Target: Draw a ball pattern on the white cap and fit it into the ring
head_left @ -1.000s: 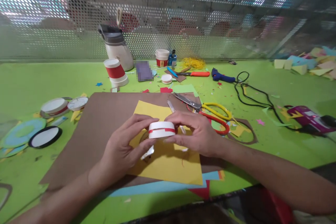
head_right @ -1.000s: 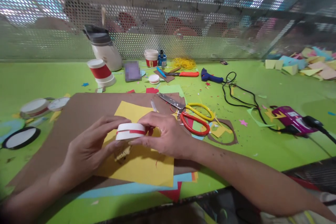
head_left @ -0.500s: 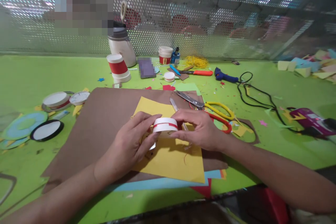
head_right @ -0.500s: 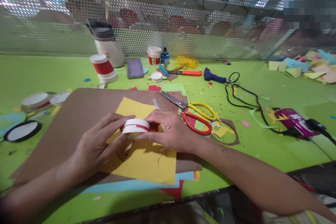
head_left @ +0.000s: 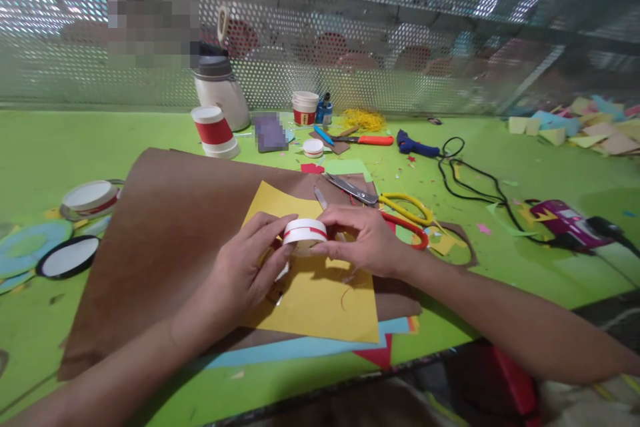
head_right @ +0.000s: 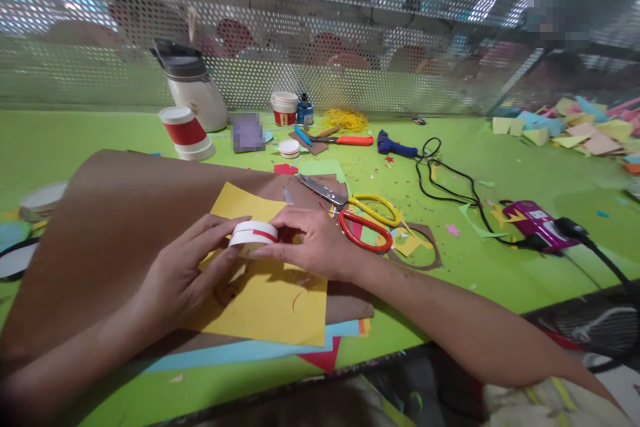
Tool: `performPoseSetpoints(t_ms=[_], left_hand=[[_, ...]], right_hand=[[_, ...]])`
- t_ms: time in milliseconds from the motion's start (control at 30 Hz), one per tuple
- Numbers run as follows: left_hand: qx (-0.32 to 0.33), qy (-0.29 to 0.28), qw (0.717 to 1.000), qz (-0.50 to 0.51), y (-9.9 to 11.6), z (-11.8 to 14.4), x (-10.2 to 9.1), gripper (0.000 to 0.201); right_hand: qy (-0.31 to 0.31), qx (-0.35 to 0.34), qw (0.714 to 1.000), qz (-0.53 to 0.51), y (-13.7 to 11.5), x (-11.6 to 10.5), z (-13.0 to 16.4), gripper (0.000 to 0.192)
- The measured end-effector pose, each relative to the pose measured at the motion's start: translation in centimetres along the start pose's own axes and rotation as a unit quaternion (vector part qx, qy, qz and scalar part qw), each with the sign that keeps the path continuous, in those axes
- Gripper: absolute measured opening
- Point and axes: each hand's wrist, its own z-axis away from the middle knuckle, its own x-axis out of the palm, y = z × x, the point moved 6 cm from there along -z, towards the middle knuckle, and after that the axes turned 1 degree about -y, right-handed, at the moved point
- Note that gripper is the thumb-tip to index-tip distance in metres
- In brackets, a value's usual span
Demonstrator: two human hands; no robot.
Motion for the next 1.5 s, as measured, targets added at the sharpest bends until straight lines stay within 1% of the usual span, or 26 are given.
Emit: performPoseSetpoints(t_ms=[100,200,300,400,467,567,633,700,767,800,867,967,1033,1100,1167,1233,1300,1400,1500], left_hand=[[-0.043,-0.002,0.998,0.053,-0.5,-0.1,0.1,0.039],[-0.117,-0.022,0.98,0.157,-1.0,-0.3,0.2,0.043],[-0.203,-0.046,0.944,0.258,-1.4,-0.4,0.6,0.044],[-0.274,-0.078,0.888,0.361,-1.4,-0.3,1.1,0.046],[-0.291,-0.102,0.858,0.411,-1.0,-0.3,1.4,0.045],[-0.282,-0.127,0.839,0.448,-0.3,-0.4,1.4,0.037],[-0.275,-0.131,0.82,0.484,-0.1,-0.5,1.6,0.033],[-0.276,-0.124,0.79,0.533,-0.1,-0.6,1.9,0.03],[-0.278,-0.121,0.764,0.569,-0.2,-0.6,2.3,0.041],[-0.276,-0.119,0.759,0.578,-0.2,-0.7,2.4,0.048],[-0.275,-0.105,0.763,0.575,-0.4,-0.8,2.3,0.055],[-0.28,-0.061,0.784,0.551,-0.8,-0.9,2.0,0.049],[-0.284,-0.042,0.796,0.534,-1.0,-0.8,1.7,0.045],[-0.279,-0.036,0.804,0.525,-1.0,-0.8,1.6,0.045],[-0.272,-0.042,0.808,0.521,-0.8,-0.8,1.6,0.045],[-0.263,-0.053,0.815,0.513,-0.5,-0.8,1.6,0.045],[-0.259,-0.05,0.824,0.501,-0.3,-0.9,1.5,0.046],[-0.281,-0.038,0.827,0.485,-0.2,-0.7,1.5,0.05],[-0.307,-0.048,0.822,0.477,-0.1,-0.5,1.8,0.052]], right_hand=[[-0.004,0.015,1.0,-0.008,0.4,-0.1,0.0,0.04],[-0.01,0.035,0.999,-0.015,0.8,-0.2,-0.1,0.042],[-0.027,0.055,0.997,-0.036,1.0,-0.3,-0.2,0.045],[-0.057,0.049,0.995,-0.066,0.9,-0.2,-0.2,0.041],[-0.077,0.037,0.993,-0.079,0.7,-0.1,-0.2,0.036],[-0.086,0.024,0.993,-0.081,0.7,-0.1,-0.3,0.035],[-0.084,0.003,0.995,-0.06,0.5,-0.2,-0.4,0.036],[-0.081,-0.021,0.996,-0.015,0.3,-0.2,-0.5,0.037],[-0.059,-0.029,0.997,0.035,0.1,-0.3,-0.4,0.037],[-0.04,-0.03,0.997,0.055,-0.1,-0.4,-0.4,0.037],[-0.003,-0.054,0.995,0.086,-0.8,-0.5,-0.1,0.04],[0.022,-0.13,0.98,0.148,-2.3,0.0,0.6,0.046],[0.025,-0.16,0.968,0.193,-2.8,0.5,0.9,0.051],[0.024,-0.167,0.963,0.211,-2.9,0.8,1.1,0.055],[0.022,-0.172,0.963,0.207,-2.9,1.0,1.1,0.056],[0.022,-0.176,0.962,0.209,-2.9,1.1,1.2,0.054],[0.018,-0.18,0.96,0.212,-2.9,1.0,1.1,0.05],[0.005,-0.174,0.966,0.189,-2.7,0.9,1.1,0.045],[-0.012,-0.163,0.973,0.164,-2.4,0.7,1.0,0.044]])
